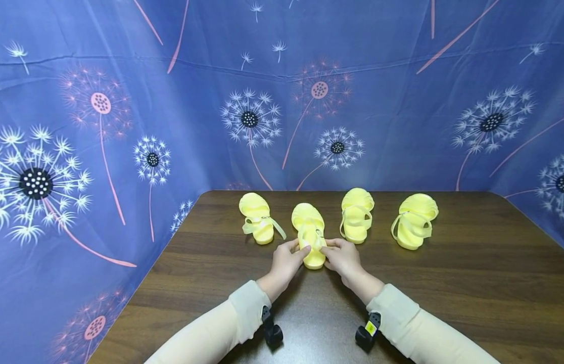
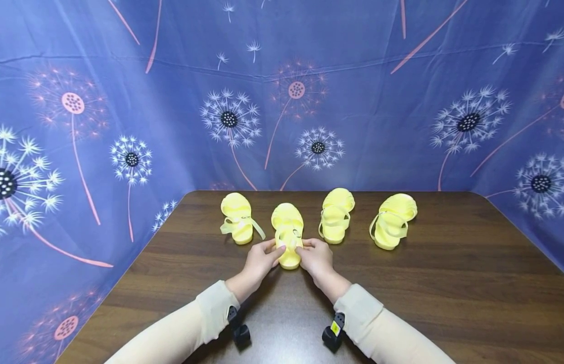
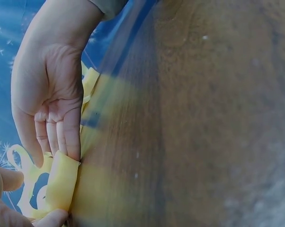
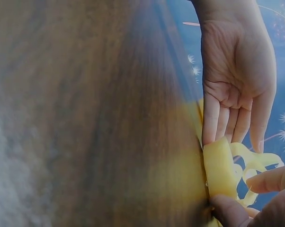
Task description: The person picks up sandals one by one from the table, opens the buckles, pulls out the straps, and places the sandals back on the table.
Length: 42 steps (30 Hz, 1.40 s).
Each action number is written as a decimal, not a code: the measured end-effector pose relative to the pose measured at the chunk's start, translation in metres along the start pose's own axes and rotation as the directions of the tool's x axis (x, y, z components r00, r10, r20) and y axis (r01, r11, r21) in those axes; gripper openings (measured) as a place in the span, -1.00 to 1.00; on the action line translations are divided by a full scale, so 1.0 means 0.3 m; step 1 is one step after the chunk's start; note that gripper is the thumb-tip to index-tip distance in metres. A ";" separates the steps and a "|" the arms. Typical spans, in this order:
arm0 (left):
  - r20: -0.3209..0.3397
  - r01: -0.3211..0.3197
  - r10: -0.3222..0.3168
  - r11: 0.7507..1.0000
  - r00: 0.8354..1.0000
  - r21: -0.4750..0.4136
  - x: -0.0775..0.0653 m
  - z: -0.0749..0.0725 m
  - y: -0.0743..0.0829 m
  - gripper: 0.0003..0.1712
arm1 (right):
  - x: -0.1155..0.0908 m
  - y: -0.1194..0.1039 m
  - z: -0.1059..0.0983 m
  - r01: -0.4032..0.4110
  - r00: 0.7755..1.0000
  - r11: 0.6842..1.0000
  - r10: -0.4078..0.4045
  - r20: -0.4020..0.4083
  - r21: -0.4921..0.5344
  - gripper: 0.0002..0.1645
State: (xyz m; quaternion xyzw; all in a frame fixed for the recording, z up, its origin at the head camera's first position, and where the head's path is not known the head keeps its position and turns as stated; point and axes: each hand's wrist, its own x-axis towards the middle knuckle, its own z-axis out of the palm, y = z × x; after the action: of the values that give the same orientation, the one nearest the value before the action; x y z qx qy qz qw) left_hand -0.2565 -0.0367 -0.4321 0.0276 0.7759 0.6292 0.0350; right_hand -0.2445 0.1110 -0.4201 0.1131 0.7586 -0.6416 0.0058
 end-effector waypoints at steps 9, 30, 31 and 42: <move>-0.002 0.007 -0.007 1.000 1.000 -0.023 -0.016 0.000 -0.005 -0.35 | -0.017 0.005 0.003 0.006 1.000 1.000 -0.006 -0.004 0.002 -0.61; 0.006 0.004 -0.004 0.998 1.000 -0.057 -0.049 0.006 -0.022 -0.37 | -0.056 0.022 -0.003 0.021 1.000 1.000 -0.021 0.004 -0.015 -0.61; 0.007 0.006 -0.006 0.999 1.000 -0.053 -0.052 0.005 -0.023 -0.37 | -0.058 0.024 -0.003 0.024 1.000 1.000 -0.024 0.007 -0.008 -0.61; -0.004 -0.002 0.002 1.000 1.000 -0.028 -0.062 0.006 -0.014 -0.36 | -0.062 0.025 -0.005 0.032 0.999 0.999 -0.032 0.003 0.033 -0.63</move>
State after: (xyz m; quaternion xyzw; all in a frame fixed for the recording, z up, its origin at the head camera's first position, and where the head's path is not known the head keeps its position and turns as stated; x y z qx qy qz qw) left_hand -0.2379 -0.0375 -0.4363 0.0265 0.7672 0.6400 0.0333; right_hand -0.2248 0.1106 -0.4242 0.1001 0.7495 -0.6544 -0.0051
